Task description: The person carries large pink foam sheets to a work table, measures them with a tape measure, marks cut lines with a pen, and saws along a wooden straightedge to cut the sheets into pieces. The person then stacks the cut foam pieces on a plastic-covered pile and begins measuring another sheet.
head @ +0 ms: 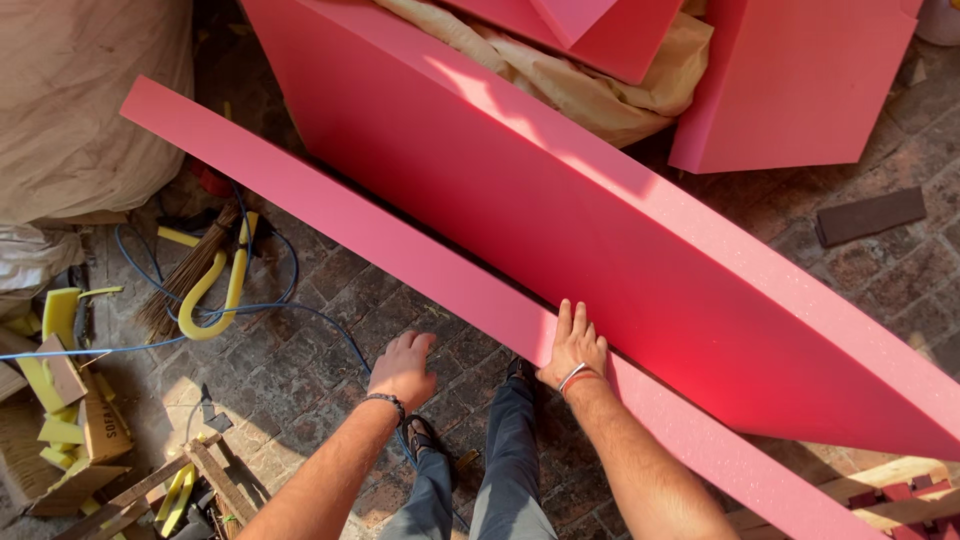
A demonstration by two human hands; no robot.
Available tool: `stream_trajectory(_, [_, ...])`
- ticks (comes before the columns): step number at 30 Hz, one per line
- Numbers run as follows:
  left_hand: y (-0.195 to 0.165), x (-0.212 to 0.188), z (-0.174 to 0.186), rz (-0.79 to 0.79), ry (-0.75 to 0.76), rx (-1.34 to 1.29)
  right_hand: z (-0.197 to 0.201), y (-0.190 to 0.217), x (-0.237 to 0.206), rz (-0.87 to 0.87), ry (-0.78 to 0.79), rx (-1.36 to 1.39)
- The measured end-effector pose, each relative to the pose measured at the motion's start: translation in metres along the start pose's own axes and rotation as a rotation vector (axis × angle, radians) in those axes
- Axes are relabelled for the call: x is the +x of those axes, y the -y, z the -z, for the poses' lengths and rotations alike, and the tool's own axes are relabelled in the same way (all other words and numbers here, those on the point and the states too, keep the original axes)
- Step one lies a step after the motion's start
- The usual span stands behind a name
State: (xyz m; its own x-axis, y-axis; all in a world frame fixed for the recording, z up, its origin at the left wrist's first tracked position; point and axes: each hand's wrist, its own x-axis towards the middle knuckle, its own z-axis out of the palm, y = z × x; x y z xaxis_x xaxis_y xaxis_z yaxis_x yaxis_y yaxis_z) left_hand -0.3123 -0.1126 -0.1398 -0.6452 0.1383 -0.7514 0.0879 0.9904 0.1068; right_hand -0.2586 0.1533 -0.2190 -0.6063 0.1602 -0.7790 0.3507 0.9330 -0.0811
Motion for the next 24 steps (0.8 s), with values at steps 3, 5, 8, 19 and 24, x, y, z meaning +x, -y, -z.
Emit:
stream_trajectory(3, [0.006, 0.023, 0.018, -0.07, -0.276, 0.172, -0.03, 0.018, -0.021, 0.036, -0.119, 0.043])
stream_trajectory(5, [0.013, 0.046, 0.032, -0.072, -0.303, 0.343, -0.046, 0.027, -0.031, 0.053, -0.153, 0.07])
stream_trajectory(8, [0.031, 0.087, 0.056, -0.046, 0.041, 0.602, -0.055, 0.033, -0.031, 0.097, -0.238, 0.092])
stream_trajectory(19, [0.054, 0.132, 0.069, -0.449, -0.186, 1.037, -0.025, 0.027, -0.04, 0.058, -0.121, 0.074])
stream_trajectory(24, [0.081, 0.052, 0.086, -0.562, -0.185, 0.776, -0.017, 0.021, -0.108, 0.148, -0.166, 0.113])
